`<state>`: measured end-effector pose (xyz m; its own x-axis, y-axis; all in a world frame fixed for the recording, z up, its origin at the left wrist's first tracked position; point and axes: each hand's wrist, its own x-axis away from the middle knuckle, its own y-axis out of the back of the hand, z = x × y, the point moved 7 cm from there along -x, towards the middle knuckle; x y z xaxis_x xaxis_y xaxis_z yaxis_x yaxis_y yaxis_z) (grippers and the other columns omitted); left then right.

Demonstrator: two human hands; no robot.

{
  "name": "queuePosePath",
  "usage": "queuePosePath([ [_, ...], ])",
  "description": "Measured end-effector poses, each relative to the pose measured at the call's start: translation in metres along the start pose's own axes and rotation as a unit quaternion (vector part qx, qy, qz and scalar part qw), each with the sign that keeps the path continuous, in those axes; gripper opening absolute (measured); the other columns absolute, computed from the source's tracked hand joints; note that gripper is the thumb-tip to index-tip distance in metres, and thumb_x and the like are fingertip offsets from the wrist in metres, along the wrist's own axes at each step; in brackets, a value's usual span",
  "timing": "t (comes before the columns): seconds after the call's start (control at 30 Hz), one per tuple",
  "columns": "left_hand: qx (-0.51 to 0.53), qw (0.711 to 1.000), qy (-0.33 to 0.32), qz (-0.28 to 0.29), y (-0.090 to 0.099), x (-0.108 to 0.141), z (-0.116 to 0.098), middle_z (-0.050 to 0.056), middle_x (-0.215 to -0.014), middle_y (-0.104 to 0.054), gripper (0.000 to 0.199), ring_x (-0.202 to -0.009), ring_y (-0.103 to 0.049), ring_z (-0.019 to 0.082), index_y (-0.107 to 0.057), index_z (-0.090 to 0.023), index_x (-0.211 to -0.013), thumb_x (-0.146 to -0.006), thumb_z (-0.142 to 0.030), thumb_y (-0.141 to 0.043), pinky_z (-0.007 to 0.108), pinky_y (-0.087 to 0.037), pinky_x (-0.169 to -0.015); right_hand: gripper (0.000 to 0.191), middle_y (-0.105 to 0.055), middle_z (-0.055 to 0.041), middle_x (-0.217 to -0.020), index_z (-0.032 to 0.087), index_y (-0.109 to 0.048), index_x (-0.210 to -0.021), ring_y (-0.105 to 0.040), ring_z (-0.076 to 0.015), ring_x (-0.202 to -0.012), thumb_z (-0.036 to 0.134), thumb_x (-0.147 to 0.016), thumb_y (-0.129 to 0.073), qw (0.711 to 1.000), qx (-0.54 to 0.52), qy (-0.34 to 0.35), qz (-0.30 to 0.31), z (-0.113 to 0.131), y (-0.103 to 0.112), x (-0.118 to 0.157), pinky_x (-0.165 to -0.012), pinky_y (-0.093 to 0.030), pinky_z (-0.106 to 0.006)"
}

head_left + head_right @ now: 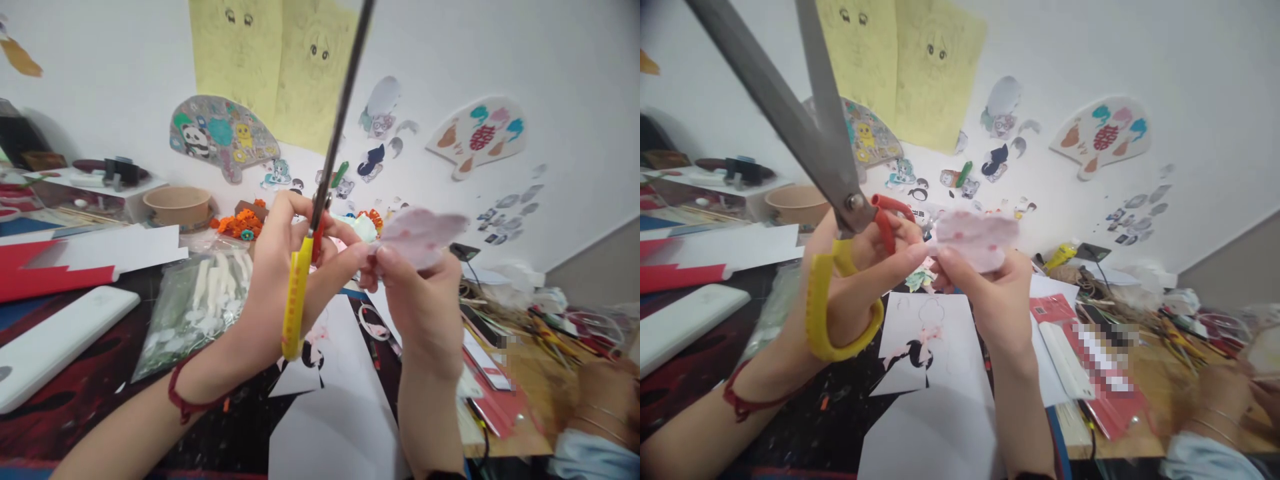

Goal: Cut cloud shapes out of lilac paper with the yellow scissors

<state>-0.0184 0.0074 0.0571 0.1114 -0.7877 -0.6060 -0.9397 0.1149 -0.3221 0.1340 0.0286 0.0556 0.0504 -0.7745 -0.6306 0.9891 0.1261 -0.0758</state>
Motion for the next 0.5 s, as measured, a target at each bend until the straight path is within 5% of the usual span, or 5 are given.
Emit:
queuePosePath([
  [0.5, 0.058, 0.998, 0.030, 0.027, -0.007, 0.002, 0.007, -0.005, -0.077, -0.063, 0.037, -0.065, -0.066, 0.009, -0.044, -0.022, -0.092, -0.081, -0.013, -0.078, 0.024, -0.054, -0.061, 0.017, -0.068, 0.0025, -0.059, 0.020, -0.075, -0.065, -0.061, -0.0108, -0.054, 0.021, -0.080, -0.082, 0.999, 0.046, 0.027, 0.004, 0.007, 0.002, 0.004, -0.050, -0.049, -0.027],
])
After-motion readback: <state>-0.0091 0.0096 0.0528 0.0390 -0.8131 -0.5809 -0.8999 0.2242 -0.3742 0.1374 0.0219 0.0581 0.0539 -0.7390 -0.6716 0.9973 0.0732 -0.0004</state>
